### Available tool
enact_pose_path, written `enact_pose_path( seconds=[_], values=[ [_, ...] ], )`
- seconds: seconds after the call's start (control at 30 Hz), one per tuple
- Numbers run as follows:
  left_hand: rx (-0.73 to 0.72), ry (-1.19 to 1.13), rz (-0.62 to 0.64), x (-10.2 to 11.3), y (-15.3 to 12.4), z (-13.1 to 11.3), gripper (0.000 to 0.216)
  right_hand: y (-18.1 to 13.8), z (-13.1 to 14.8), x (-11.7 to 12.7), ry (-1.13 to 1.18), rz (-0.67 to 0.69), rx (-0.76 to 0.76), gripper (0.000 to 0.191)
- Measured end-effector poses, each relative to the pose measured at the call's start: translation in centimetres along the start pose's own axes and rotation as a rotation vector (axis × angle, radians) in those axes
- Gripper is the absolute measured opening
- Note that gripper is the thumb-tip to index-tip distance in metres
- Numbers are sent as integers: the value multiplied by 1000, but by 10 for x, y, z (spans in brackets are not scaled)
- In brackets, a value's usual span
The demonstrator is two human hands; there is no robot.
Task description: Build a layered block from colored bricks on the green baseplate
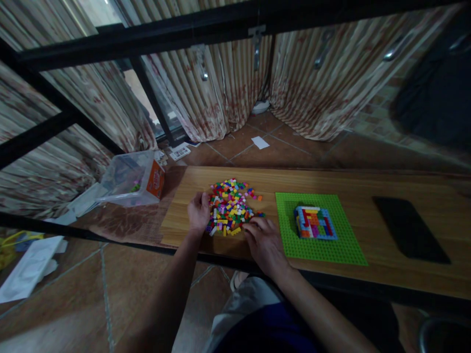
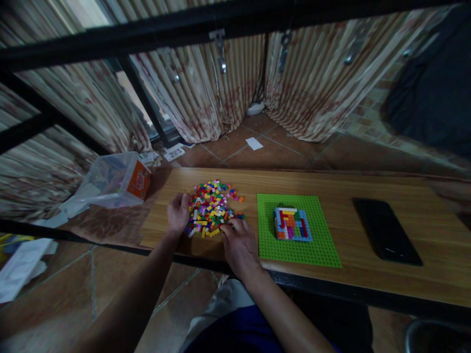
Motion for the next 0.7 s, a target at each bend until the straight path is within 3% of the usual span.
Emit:
enact_pose_path(
  seconds=[0.2,0.47,0.7],
  values=[
    [-3,4,-5,0,1,2,31,5,-26,5,-91,-14,-18,26],
    [1,-15,-4,-2,1,6,33,20,-19,3,-156,110,76,22],
    [-11,2,-13,-1,1,5,33,20,-31,15,-233,149,8,17]
  ],
)
Point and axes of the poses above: each hand's wrist, its own y-axis towards the middle knuckle, its own x-axis out of the back of the hand, z = x × y, the point moved 8 cm from there along y, towards the middle knuckle, and after that the axes turned 5 degrees about -z, right-handed, at the moved point
